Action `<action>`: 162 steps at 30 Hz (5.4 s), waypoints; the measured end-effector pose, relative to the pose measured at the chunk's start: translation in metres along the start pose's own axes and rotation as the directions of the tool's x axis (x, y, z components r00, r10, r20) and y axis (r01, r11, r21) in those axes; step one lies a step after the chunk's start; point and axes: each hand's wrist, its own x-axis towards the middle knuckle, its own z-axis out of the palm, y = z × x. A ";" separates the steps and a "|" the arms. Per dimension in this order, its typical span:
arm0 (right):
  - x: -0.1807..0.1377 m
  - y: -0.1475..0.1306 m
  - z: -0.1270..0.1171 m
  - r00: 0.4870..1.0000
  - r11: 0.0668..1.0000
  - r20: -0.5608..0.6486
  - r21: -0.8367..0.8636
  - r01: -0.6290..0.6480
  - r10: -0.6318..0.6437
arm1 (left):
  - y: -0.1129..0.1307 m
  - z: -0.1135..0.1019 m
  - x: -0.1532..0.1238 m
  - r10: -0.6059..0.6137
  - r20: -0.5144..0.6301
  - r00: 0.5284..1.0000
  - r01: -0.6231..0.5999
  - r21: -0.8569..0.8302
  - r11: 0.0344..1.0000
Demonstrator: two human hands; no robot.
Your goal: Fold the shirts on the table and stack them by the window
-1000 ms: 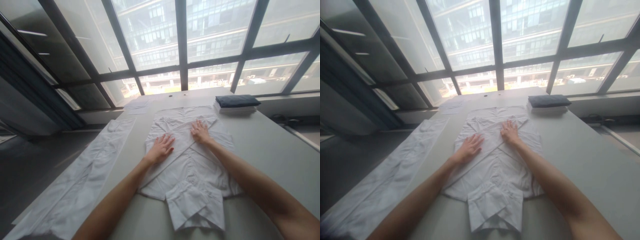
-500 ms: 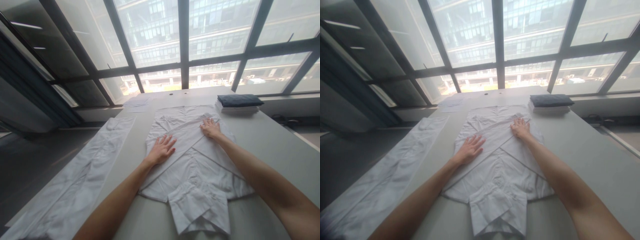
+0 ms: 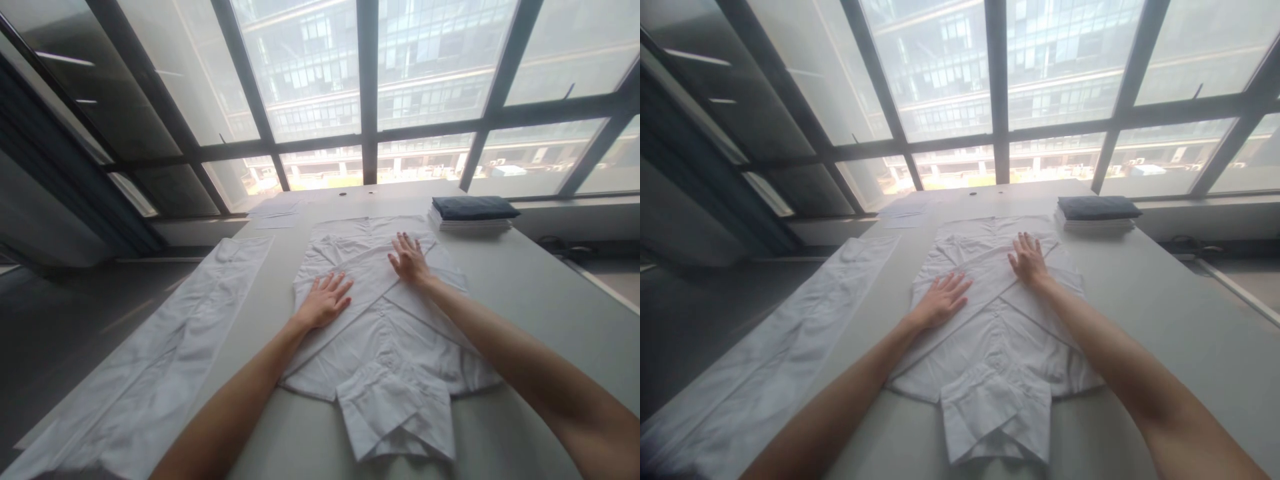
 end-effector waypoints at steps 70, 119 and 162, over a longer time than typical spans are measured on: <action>0.044 0.020 0.004 0.711 0.101 0.175 0.939 -0.328 0.681 | -0.043 -0.017 -0.019 -0.559 0.008 0.829 0.559 0.031 0.829; -0.113 0.020 -0.053 0.929 0.959 0.316 -0.261 -0.109 0.191 | -0.002 0.003 -0.011 -0.203 -0.070 0.977 0.205 0.013 0.979; -0.067 0.017 -0.041 0.895 0.847 0.387 -0.531 0.017 0.224 | -0.055 -0.010 -0.067 -0.074 -0.093 0.993 0.064 -0.105 0.992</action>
